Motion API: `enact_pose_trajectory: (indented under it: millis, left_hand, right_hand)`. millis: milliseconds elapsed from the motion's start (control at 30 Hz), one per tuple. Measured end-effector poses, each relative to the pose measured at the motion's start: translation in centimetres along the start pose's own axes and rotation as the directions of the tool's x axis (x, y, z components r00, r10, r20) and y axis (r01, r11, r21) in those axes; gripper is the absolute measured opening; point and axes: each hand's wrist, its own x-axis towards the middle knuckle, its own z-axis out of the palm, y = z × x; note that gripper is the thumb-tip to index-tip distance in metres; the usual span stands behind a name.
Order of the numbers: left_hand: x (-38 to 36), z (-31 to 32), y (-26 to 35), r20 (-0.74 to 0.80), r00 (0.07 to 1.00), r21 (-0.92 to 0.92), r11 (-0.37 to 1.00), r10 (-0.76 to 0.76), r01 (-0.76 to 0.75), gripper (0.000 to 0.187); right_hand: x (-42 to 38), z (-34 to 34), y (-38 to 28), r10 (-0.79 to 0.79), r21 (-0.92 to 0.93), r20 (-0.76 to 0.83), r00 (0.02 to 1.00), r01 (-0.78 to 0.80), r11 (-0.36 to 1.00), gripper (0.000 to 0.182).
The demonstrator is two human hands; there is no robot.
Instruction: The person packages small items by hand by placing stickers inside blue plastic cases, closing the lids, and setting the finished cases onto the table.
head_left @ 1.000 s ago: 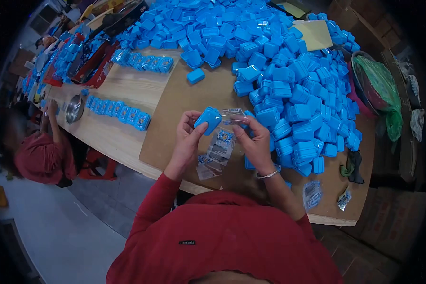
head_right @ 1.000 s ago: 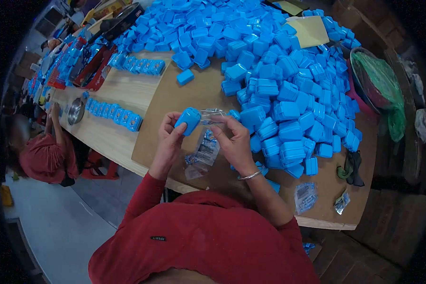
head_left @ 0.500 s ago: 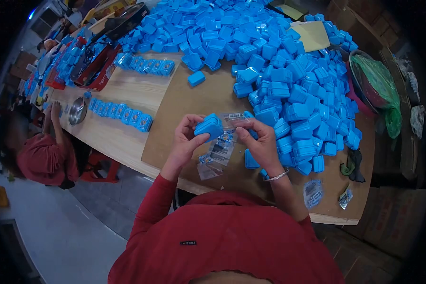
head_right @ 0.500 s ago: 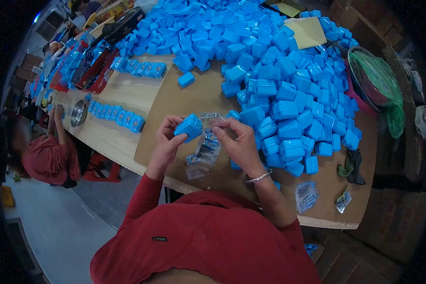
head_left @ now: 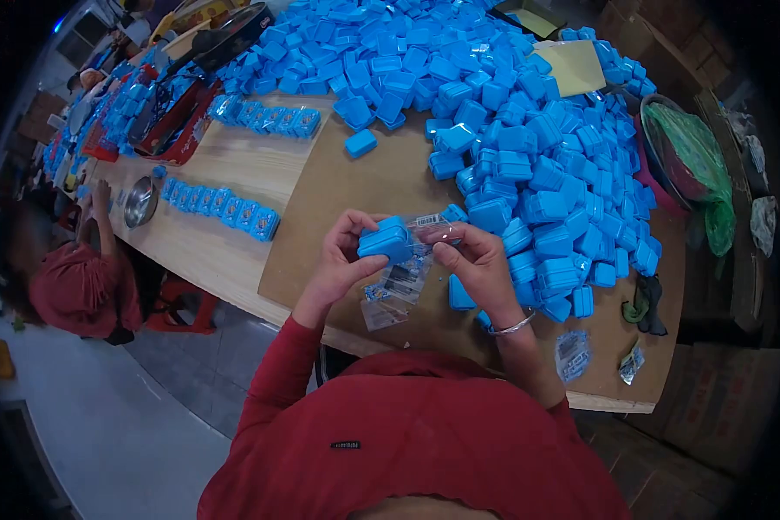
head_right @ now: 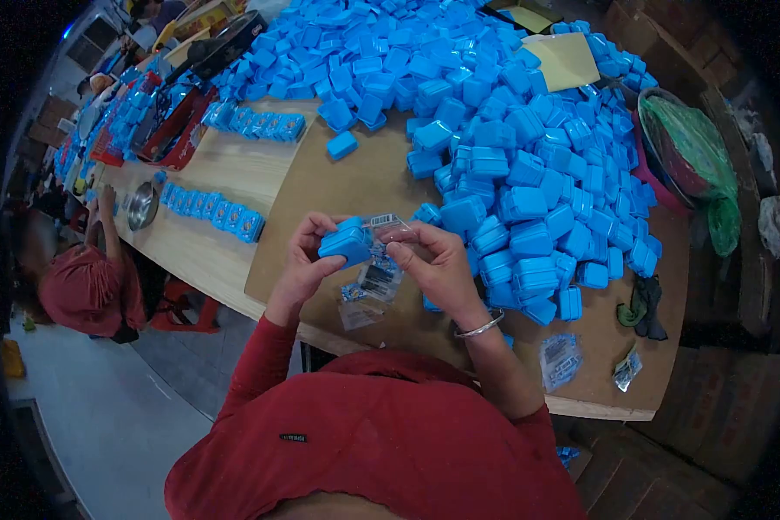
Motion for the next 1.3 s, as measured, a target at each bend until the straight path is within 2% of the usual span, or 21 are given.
enact_pose_trajectory:
  millis: [233, 300, 400, 500, 600, 700, 733, 800, 833, 900, 933, 1033, 1133, 1167, 1267, 1300]
  left_hand:
    - [0.4, 0.7, 0.9, 0.055, 0.997, 0.009, 0.998, 0.061, -0.061, 0.043]
    - [0.1, 0.5, 0.9, 0.061, 0.998, 0.011, 1.0, 0.0, -0.001, 0.044]
    - [0.0, 0.4, 1.0, 0.054, 0.998, -0.003, 0.999, -0.039, 0.039, 0.045]
    - [-0.1, 0.3, 0.8, 0.057, 0.997, 0.031, 0.999, -0.046, 0.044, 0.046]
    - [-0.3, 0.6, 0.4, 0.062, 0.997, 0.052, 0.998, -0.037, 0.034, 0.048]
    - [-0.4, 0.4, -0.5, -0.008, 1.0, 0.041, 0.999, -0.025, 0.025, 0.051]
    - [-0.5, 0.2, -0.8, -0.045, 0.999, 0.035, 0.999, -0.021, 0.023, 0.053]
    - [-0.5, 0.9, -0.7, -0.092, 0.995, -0.13, 0.991, -0.05, 0.038, 0.057]
    - [-0.4, 1.4, -0.7, -0.111, 0.991, -0.212, 0.976, -0.068, 0.043, 0.059]
    - [-0.4, 1.9, -1.2, -0.087, 0.993, -0.26, 0.964, -0.083, 0.058, 0.06]
    - [-0.4, 2.1, -1.4, -0.074, 0.993, -0.284, 0.957, -0.089, 0.065, 0.061]
    - [-0.5, 2.7, -1.1, -0.054, 0.99, -0.276, 0.955, -0.127, 0.107, 0.061]
    - [-0.8, 2.5, -0.3, -0.006, 0.987, -0.248, 0.956, -0.163, 0.156, 0.059]
    - [-0.8, 2.4, -0.3, -0.004, 0.986, -0.205, 0.965, -0.166, 0.161, 0.06]
    - [-0.9, 2.4, -0.3, -0.001, 0.984, -0.107, 0.979, -0.177, 0.176, 0.062]
    - [-0.9, 2.7, 0.0, 0.001, 0.983, -0.096, 0.978, -0.184, 0.183, 0.062]
  right_hand:
    - [0.2, 0.2, 0.2, -0.08, -0.155, 0.003, 0.997, 0.079, 0.985, 0.011]
    - [0.1, 0.5, -0.6, -0.1, -0.247, 0.045, 0.994, 0.108, 0.963, 0.01]
    - [0.2, -0.1, -0.3, -0.133, -0.26, 0.109, 0.985, 0.158, 0.953, 0.016]
    - [0.3, 0.3, -0.7, 0.076, 0.045, -0.061, 0.995, -0.073, 0.996, 0.025]
    - [0.7, 0.2, -0.6, 0.064, 0.169, -0.178, 0.982, -0.034, 0.985, 0.032]
    - [1.2, -0.1, -0.4, -0.089, 0.203, -0.276, 0.957, 0.148, 0.968, 0.037]
    - [1.2, -0.1, -0.3, -0.143, 0.062, -0.255, 0.956, 0.164, 0.985, 0.042]
    - [0.8, 0.0, -0.3, -0.241, -0.22, -0.193, 0.951, 0.197, 0.955, 0.054]
    - [0.7, 0.4, -0.4, -0.265, -0.346, -0.157, 0.951, 0.198, 0.917, 0.059]
    - [0.7, 1.4, -0.9, -0.299, -0.577, -0.082, 0.951, 0.199, 0.792, 0.07]
    - [0.7, 1.1, -0.3, -0.303, -0.622, 0.015, 0.953, 0.246, 0.743, 0.081]
    - [0.6, 1.1, -0.8, -0.27, -0.557, 0.057, 0.961, 0.256, 0.79, 0.073]
    - [1.1, -0.4, -0.1, -0.149, -0.255, -0.012, 0.989, 0.141, 0.957, 0.063]
    - [1.2, -0.6, -0.3, -0.174, -0.293, -0.024, 0.984, 0.16, 0.943, 0.056]
    - [1.0, -0.3, -0.3, -0.077, -0.205, -0.096, 0.992, 0.056, 0.977, 0.049]
    - [0.9, -0.2, -0.2, -0.031, -0.19, -0.097, 0.995, 0.012, 0.982, 0.054]
